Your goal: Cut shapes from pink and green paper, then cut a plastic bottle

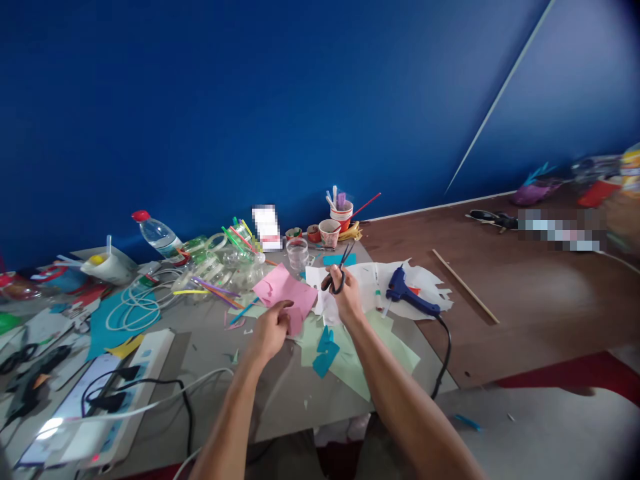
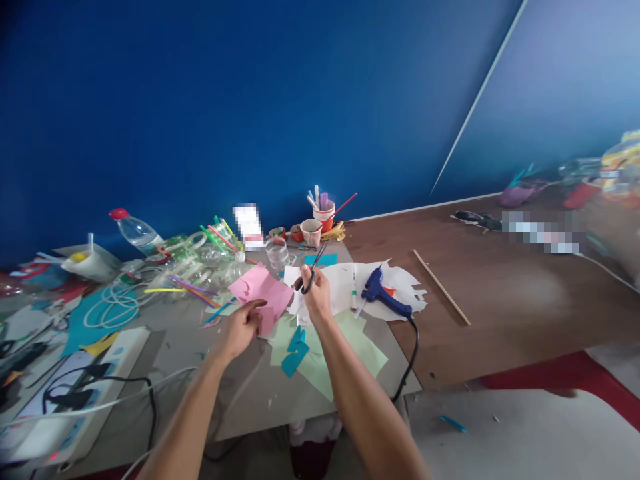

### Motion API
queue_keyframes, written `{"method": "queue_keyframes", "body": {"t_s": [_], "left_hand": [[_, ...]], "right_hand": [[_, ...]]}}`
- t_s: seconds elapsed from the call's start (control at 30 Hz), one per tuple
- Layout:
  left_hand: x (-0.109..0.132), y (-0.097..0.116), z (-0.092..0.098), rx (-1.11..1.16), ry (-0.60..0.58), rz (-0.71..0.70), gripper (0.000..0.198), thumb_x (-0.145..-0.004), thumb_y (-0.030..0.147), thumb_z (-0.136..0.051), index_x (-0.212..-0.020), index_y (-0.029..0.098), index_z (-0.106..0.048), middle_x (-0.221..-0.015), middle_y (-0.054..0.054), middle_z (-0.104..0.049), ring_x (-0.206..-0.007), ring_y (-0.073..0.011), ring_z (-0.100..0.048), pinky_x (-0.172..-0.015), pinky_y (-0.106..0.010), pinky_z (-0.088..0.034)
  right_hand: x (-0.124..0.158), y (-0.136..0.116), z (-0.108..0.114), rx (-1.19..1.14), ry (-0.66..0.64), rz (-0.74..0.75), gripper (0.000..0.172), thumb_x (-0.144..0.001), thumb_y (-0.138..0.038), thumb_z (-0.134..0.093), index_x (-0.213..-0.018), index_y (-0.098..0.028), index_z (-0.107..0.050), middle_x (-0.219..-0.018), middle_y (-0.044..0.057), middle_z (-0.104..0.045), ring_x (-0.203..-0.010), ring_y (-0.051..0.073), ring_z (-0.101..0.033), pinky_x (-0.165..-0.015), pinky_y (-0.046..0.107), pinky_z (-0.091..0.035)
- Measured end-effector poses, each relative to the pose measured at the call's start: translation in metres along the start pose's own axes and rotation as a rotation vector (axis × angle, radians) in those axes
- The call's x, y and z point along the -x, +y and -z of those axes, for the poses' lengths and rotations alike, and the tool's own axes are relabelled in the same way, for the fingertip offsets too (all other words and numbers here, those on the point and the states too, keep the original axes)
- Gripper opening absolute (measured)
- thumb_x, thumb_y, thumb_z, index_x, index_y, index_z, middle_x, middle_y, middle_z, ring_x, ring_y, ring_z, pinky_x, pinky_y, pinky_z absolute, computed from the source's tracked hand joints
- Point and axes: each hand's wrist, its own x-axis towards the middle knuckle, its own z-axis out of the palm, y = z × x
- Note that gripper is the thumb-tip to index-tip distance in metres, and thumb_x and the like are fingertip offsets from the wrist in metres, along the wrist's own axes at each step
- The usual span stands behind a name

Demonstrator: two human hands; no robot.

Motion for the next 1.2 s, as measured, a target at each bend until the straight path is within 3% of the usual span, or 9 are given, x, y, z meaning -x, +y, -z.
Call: {"method": "queue_keyframes", "body": {"t_s": [0.23,0.43,0.5,0.67,0.83,1.0,1.2], "left_hand": [[0.000,-0.023,0.003,-0.007,0.043,-0.040,0.041,-0.076,0.018,-0.046,-0.112,0.018,-0.066,-0.097,-0.008,-0.071,-0.075,-0.0194,-0.064,-0.074,-0.033,-0.050],[-0.006,-0.024,0.012,0.034,0.123,-0.039,0.041,-0.073,0.017,-0.045,-0.108,0.017,-0.067,-0.105,-0.009,-0.071,-0.091,-0.0214,-0.066,-0.083,-0.034,-0.051],[0.000,-0.024,0.016,0.040,0.049,-0.051,0.041,-0.074,0.017,-0.044,-0.108,0.018,-0.067,-0.108,-0.008,-0.071,-0.094,-0.0215,-0.066,-0.085,-0.034,-0.051],[0.025,-0.024,0.020,-0.026,-0.271,-0.066,0.044,-0.079,0.016,-0.042,-0.116,0.022,-0.065,-0.115,-0.006,-0.069,-0.104,-0.0207,-0.065,-0.090,-0.032,-0.048],[0.034,-0.017,0.020,-0.319,-0.316,-0.093,0.047,-0.076,0.007,-0.040,-0.113,0.023,-0.065,-0.111,-0.006,-0.071,-0.105,-0.0236,-0.064,-0.093,-0.037,-0.045],[0.030,-0.024,0.018,-0.421,-0.207,-0.184,0.042,-0.075,0.004,-0.042,-0.104,0.022,-0.066,-0.106,-0.008,-0.071,-0.103,-0.0236,-0.064,-0.095,-0.040,-0.043],[0.014,-0.037,0.024,-0.212,0.213,-0.216,0.028,-0.080,0.013,-0.045,-0.102,0.017,-0.061,-0.102,-0.011,-0.064,-0.089,-0.0214,-0.064,-0.084,-0.037,-0.050]], "right_hand": [[-0.004,0.002,0.004,0.000,0.032,0.037,0.047,-0.082,-0.062,-0.053,-0.067,-0.018,-0.057,-0.053,0.001,-0.060,-0.048,0.011,-0.044,-0.048,0.025,-0.032],[-0.005,0.005,0.005,0.036,0.035,0.055,0.048,-0.083,-0.063,-0.051,-0.068,-0.018,-0.057,-0.055,0.001,-0.061,-0.049,0.011,-0.044,-0.048,0.024,-0.031],[-0.005,0.005,0.005,0.027,0.033,0.052,0.047,-0.083,-0.062,-0.052,-0.069,-0.018,-0.058,-0.055,0.001,-0.060,-0.049,0.010,-0.043,-0.047,0.024,-0.031],[-0.005,0.004,0.004,-0.006,0.018,0.050,0.046,-0.083,-0.062,-0.053,-0.072,-0.017,-0.059,-0.054,0.000,-0.059,-0.047,0.010,-0.041,-0.046,0.024,-0.028],[-0.003,0.003,0.003,-0.021,0.005,0.035,0.045,-0.082,-0.062,-0.055,-0.073,-0.018,-0.058,-0.054,0.000,-0.059,-0.048,0.010,-0.041,-0.046,0.024,-0.028],[-0.003,0.004,0.003,-0.013,0.001,0.038,0.045,-0.082,-0.062,-0.054,-0.075,-0.018,-0.060,-0.054,0.000,-0.059,-0.048,0.010,-0.041,-0.047,0.024,-0.028],[-0.002,0.005,0.004,0.041,-0.013,0.078,0.046,-0.083,-0.060,-0.054,-0.066,-0.018,-0.056,-0.054,0.000,-0.058,-0.048,0.010,-0.042,-0.048,0.024,-0.030]]}}
